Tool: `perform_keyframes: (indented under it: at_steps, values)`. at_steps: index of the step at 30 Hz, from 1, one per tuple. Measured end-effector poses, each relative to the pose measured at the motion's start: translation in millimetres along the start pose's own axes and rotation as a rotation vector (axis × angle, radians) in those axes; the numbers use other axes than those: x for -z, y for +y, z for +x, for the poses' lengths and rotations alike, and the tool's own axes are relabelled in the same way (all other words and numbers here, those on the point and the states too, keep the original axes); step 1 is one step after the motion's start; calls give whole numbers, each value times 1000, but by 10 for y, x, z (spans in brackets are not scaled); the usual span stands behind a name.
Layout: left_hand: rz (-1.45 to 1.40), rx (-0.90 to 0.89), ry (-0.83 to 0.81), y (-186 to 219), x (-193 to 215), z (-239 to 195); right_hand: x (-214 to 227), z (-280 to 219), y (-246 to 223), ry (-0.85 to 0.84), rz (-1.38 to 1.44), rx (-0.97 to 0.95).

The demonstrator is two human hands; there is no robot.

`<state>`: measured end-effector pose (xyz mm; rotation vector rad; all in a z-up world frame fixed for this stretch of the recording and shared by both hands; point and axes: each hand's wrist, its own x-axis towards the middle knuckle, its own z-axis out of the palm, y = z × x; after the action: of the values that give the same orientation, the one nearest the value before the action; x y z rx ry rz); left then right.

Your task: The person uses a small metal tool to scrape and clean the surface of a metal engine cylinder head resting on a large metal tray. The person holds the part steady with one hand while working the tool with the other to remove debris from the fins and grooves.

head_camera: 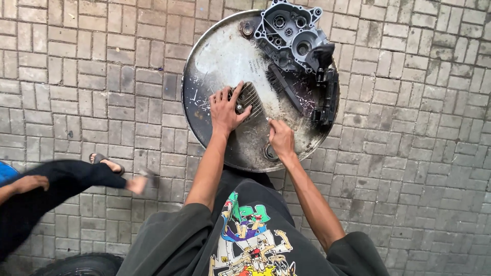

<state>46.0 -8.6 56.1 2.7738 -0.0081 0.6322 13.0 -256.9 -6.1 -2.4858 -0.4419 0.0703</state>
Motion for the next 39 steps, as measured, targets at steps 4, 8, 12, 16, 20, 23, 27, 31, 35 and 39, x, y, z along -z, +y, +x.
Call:
perform_keyframes:
  at_steps: [4, 8, 12, 16, 20, 23, 27, 31, 35, 39]
  values:
    - [2, -2, 3, 1, -30, -3, -54, -54, -53, -50, -5, 18]
    - [35, -3, 17, 6, -44, 1, -24, -27, -91, 1, -45, -6]
    - [36, -10, 20, 16, -15, 0, 45, -25, -140, -51, -19, -39]
    - [38, -13, 16, -7, -56, -9, 26, 4, -195, -17, -44, -38]
    - [41, -17, 15, -17, -98, -15, -35, -21, -83, -60, -79, -10]
    - [45, -13, 22, -13, -102, -7, -79, -32, -88, -71, -80, 0]
    - [53, -20, 16, -9, -72, -5, -100, -19, 9, -79, -83, -21]
    - [46, -12, 25, -25, -91, -10, 361, 166, -346, 34, -24, -146]
    - [36, 3, 23, -17, -95, -18, 683, 250, -606, 47, 264, -327]
    - [35, 10, 32, -5, -47, -13, 676, 210, -601, 40, 366, -456]
